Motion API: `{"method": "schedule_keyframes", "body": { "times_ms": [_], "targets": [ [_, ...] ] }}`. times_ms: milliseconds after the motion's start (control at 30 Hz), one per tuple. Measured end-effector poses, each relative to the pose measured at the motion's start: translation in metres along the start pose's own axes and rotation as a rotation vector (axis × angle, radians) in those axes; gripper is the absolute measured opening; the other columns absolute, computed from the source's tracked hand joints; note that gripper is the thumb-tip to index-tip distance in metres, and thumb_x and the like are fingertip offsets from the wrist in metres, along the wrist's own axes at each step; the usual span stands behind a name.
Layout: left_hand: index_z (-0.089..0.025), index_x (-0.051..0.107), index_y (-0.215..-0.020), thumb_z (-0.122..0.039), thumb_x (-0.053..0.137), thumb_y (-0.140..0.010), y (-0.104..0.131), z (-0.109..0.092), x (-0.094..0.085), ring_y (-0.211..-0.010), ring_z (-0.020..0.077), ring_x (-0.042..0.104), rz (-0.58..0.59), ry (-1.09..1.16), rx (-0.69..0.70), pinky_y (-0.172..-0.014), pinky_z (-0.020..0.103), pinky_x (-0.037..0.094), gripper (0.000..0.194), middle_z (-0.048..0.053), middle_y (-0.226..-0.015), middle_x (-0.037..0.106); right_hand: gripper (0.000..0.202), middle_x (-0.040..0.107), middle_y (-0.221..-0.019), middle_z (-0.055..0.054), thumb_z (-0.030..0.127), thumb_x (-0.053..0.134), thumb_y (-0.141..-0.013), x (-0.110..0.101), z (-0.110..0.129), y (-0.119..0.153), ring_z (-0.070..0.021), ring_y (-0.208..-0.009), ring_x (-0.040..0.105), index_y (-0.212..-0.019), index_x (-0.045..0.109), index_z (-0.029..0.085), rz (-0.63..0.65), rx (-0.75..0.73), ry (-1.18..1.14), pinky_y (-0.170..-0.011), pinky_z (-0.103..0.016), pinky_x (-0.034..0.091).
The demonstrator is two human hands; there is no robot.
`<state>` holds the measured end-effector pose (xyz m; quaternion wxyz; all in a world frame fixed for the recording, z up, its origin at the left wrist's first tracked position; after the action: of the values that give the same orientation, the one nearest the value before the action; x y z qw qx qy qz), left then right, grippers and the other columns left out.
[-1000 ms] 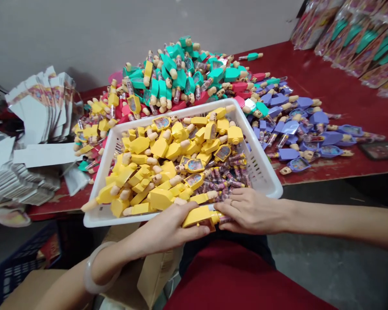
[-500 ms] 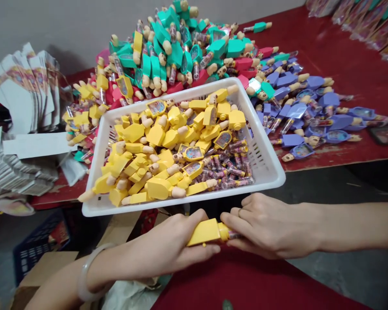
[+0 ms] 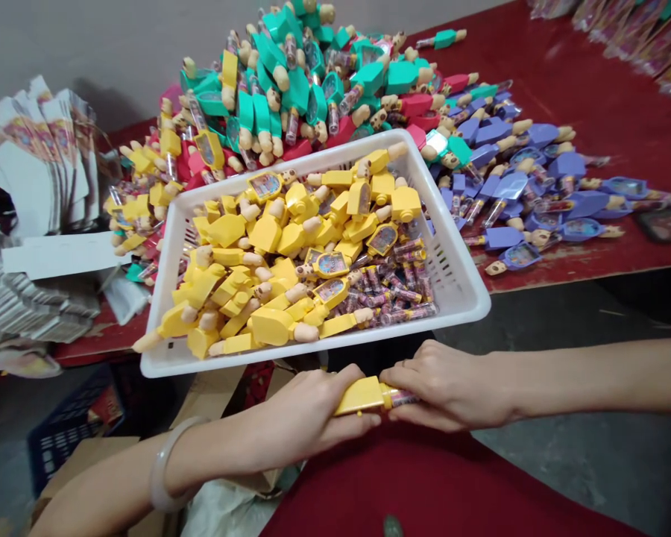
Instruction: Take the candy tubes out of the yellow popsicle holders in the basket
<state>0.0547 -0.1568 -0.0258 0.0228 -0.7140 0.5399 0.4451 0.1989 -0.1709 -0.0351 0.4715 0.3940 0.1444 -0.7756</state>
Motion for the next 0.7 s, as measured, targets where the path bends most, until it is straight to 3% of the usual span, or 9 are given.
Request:
{"method": "schedule_keyframes", "body": {
  "times_ms": [167,267,367,400,467,533,600,633,700],
  "targets": [
    [-0.012,0.049,-0.121,-0.022,0.042,-0.097,0.007,-0.017,-0.033,-0.075,0.0195,0.068,-0.365,-0.699,0.309,-0.056,0.027,0.047,0.026,0.011,-0.097,0.069,0.031,0.059,-0.069,-0.001,0.043,0.054,-0.093,-0.025,-0.009,-0.004,-0.0100,-0.056,0.047,-0.087,0.062,0.013,-0.086,0.161,-0.465,-0.052,-0.023,0.031],
    [-0.011,0.051,-0.121,-0.018,0.044,-0.095,0.013,-0.028,-0.052,-0.072,0.0196,0.067,-0.539,-1.014,0.470,-0.055,0.028,0.047,0.027,0.014,-0.102,0.070,0.043,0.048,-0.058,0.005,0.056,0.056,-0.088,-0.015,-0.016,-0.010,-0.0069,-0.048,0.037,-0.081,0.058,0.014,-0.023,0.236,-0.951,-0.045,-0.020,0.028],
    [-0.014,0.052,-0.122,-0.021,0.048,-0.095,0.011,-0.028,-0.061,-0.072,0.0179,0.066,-0.569,-1.096,0.551,-0.057,0.027,0.047,0.028,0.013,-0.107,0.070,0.054,0.035,-0.048,0.010,0.067,0.043,-0.089,0.004,-0.021,-0.015,-0.0056,-0.036,0.022,-0.086,0.056,0.015,0.124,0.271,-1.288,-0.035,-0.020,0.018],
    [-0.015,0.052,-0.123,-0.020,0.048,-0.095,0.008,-0.024,-0.062,-0.073,0.0179,0.067,-0.545,-1.080,0.542,-0.058,0.027,0.047,0.029,0.013,-0.108,0.070,0.056,0.035,-0.047,0.010,0.067,0.036,-0.091,0.007,-0.024,-0.016,-0.0059,-0.034,0.021,-0.088,0.057,0.015,0.132,0.273,-1.275,-0.034,-0.021,0.018],
    [-0.017,0.052,-0.123,-0.021,0.051,-0.095,-0.001,-0.013,-0.063,-0.074,0.0179,0.068,-0.438,-0.932,0.436,-0.058,0.025,0.047,0.028,0.010,-0.106,0.070,0.055,0.046,-0.052,0.006,0.063,0.034,-0.094,0.000,-0.033,-0.018,-0.0075,-0.036,0.032,-0.091,0.059,0.014,0.017,0.250,-0.999,-0.038,-0.022,0.027],
    [-0.018,0.052,-0.121,-0.031,0.056,-0.094,-0.011,0.001,-0.064,-0.074,0.0164,0.068,-0.298,-0.636,0.252,-0.057,0.023,0.046,0.031,0.006,-0.100,0.071,0.047,0.060,-0.068,-0.003,0.055,0.040,-0.096,-0.020,-0.037,-0.016,-0.0115,-0.050,0.049,-0.096,0.062,0.013,-0.202,0.172,-0.503,-0.050,-0.025,0.038],
    [-0.020,0.052,-0.121,-0.042,0.058,-0.093,-0.015,0.011,-0.062,-0.074,0.0140,0.068,-0.191,-0.337,0.111,-0.057,0.020,0.046,0.036,0.002,-0.095,0.072,0.041,0.065,-0.078,-0.009,0.048,0.044,-0.097,-0.036,-0.028,-0.012,-0.0160,-0.064,0.057,-0.098,0.063,0.012,-0.377,0.051,-0.035,-0.059,-0.028,0.041],
    [-0.021,0.053,-0.121,-0.044,0.058,-0.092,-0.015,0.012,-0.061,-0.074,0.0133,0.068,-0.163,-0.252,0.079,-0.058,0.019,0.046,0.038,0.001,-0.094,0.072,0.040,0.065,-0.078,-0.010,0.046,0.043,-0.098,-0.039,-0.022,-0.010,-0.0172,-0.066,0.058,-0.097,0.063,0.012,-0.416,0.003,0.119,-0.060,-0.029,0.040],
    [-0.020,0.054,-0.120,-0.044,0.058,-0.092,-0.015,0.010,-0.061,-0.073,0.0139,0.068,-0.167,-0.261,0.102,-0.058,0.020,0.046,0.037,0.001,-0.092,0.072,0.039,0.063,-0.072,-0.009,0.042,0.039,-0.100,-0.039,-0.016,-0.009,-0.0169,-0.063,0.057,-0.092,0.063,0.012,-0.409,-0.029,0.215,-0.058,-0.029,0.038]
  ]
}}
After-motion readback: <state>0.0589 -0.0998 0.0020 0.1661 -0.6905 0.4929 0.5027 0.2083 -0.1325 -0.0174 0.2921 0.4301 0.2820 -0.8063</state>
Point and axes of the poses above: each hand's wrist, its own y-axis away from the middle knuckle, its own x-axis out of the palm, z = x × y, the point moved 6 cm from there along -y, towards the middle knuckle
